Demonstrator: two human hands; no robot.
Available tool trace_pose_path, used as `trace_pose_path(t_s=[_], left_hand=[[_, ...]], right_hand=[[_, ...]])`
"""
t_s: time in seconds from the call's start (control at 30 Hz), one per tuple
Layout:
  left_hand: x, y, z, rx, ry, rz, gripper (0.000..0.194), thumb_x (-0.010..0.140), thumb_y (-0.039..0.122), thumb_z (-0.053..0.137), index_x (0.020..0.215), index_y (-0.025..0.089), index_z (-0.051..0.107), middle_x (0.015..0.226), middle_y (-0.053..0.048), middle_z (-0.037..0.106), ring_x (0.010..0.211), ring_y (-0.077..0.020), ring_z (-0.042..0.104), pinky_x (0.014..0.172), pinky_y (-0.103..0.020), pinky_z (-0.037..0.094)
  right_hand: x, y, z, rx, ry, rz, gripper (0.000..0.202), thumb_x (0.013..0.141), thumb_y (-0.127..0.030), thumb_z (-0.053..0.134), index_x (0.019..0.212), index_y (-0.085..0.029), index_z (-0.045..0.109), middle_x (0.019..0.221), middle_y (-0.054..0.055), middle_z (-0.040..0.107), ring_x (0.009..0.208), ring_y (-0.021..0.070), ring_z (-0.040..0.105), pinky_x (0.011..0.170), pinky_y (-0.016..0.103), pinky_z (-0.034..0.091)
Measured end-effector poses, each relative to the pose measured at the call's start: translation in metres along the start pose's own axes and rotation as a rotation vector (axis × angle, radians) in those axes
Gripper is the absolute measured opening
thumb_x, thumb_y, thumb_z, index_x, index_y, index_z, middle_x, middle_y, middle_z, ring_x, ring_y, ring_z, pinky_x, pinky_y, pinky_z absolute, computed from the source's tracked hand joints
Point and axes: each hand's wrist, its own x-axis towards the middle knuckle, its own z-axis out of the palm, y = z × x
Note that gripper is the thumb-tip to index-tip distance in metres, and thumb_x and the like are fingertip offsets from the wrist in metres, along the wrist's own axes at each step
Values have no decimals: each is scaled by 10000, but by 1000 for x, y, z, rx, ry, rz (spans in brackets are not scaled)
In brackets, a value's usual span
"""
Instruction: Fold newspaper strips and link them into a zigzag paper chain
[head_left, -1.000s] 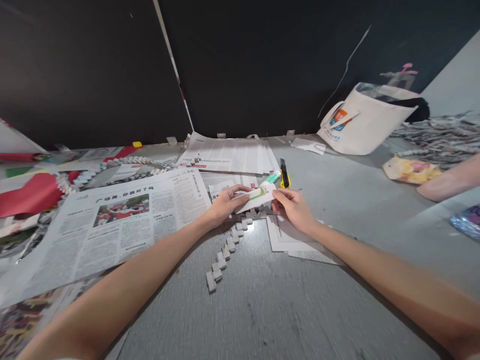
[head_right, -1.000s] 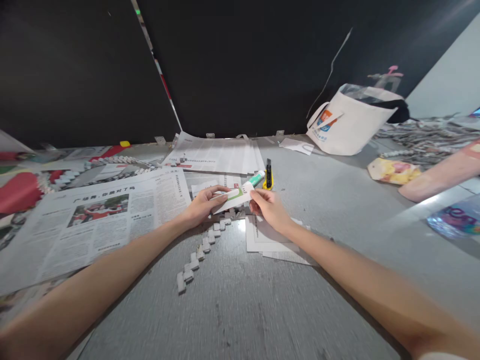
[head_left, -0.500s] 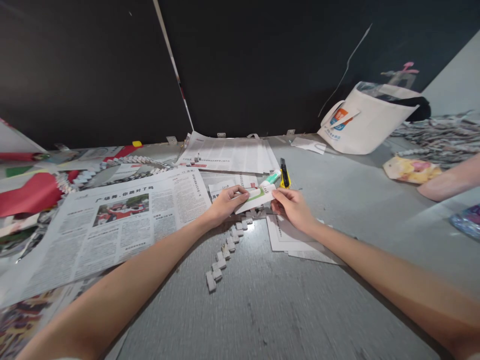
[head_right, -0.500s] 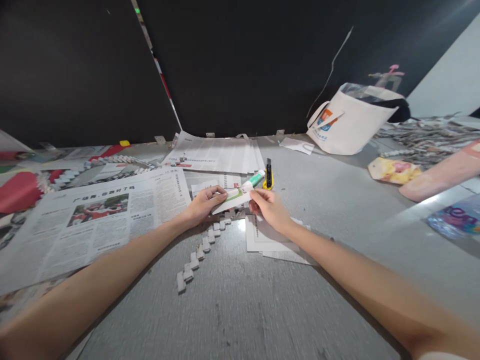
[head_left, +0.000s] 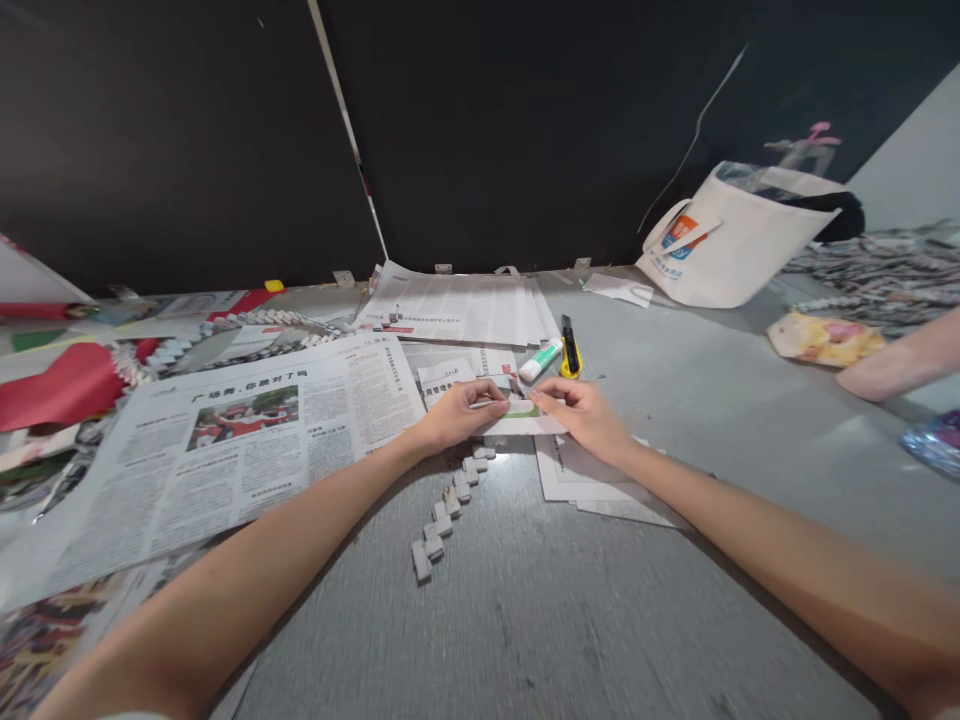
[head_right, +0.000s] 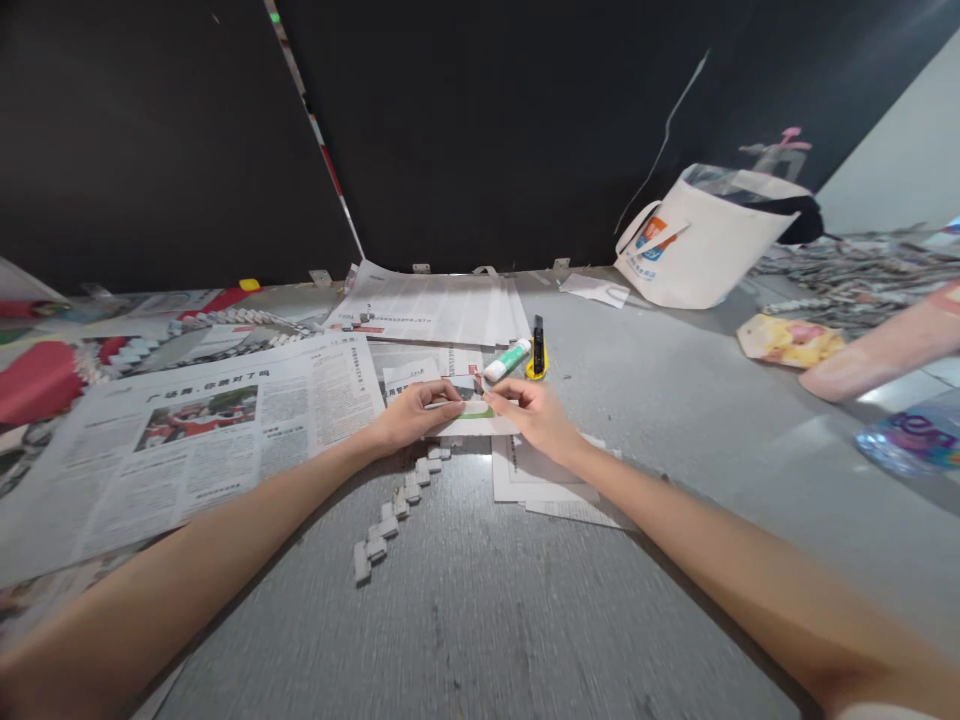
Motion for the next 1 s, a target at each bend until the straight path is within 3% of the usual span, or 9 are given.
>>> trace_pose_path(t_s=[0.2, 0.43, 0.57, 0.67, 0.83, 1.0], left_hand=[[0, 1, 1, 18, 7, 40, 225, 935, 423, 704, 857, 212, 722, 862, -57, 705, 758, -161, 584, 726, -311, 468], [1, -4, 2, -115, 3, -77, 373, 971, 560, 655, 953, 187, 644, 709, -28, 676, 545, -110, 469, 523, -257, 329], [1, -5, 1, -88, -4, -55, 401, 976, 584, 647, 928, 187, 631, 659, 2, 626, 518, -96, 439, 501, -243, 297], [1, -7, 2, -64, -38, -13, 397, 979, 583, 653, 908, 193, 629, 633, 25, 568, 527, -95, 453, 518, -237, 329], [1, -9, 3, -105, -52, -17, 351, 969, 541, 684, 921, 196, 644, 684, -2, 620, 598, -131, 597, 554, -245, 421], [-1, -4, 3, -162, -44, -32, 294, 944, 482, 723, 898, 196, 678, 702, -17, 632, 648, -158, 649, 619, -280, 511]], right_hand=[[0, 7, 1, -54, 16, 13, 261, 955, -480, 745, 862, -237, 778, 841, 35, 731, 736, 184, 578, 664, 332, 416], [1, 3, 1, -1, 112, 50, 290, 925, -496, 760, 825, -224, 755, 799, 40, 714, 711, 183, 578, 641, 331, 415], [0, 1, 2, -26, 106, 30, 306, 925, -513, 753, 809, -230, 732, 787, 42, 713, 725, 196, 594, 650, 338, 441], [-2, 3, 3, -53, 78, -10, 295, 938, -497, 743, 809, -233, 723, 783, 36, 713, 743, 199, 606, 680, 345, 459], [-4, 9, 3, -52, 50, -30, 263, 969, -477, 727, 862, -237, 740, 811, 33, 720, 731, 188, 593, 685, 345, 447], [-5, 7, 7, -146, 32, -65, 238, 987, -480, 702, 927, -257, 761, 877, 47, 748, 756, 206, 621, 678, 345, 462]])
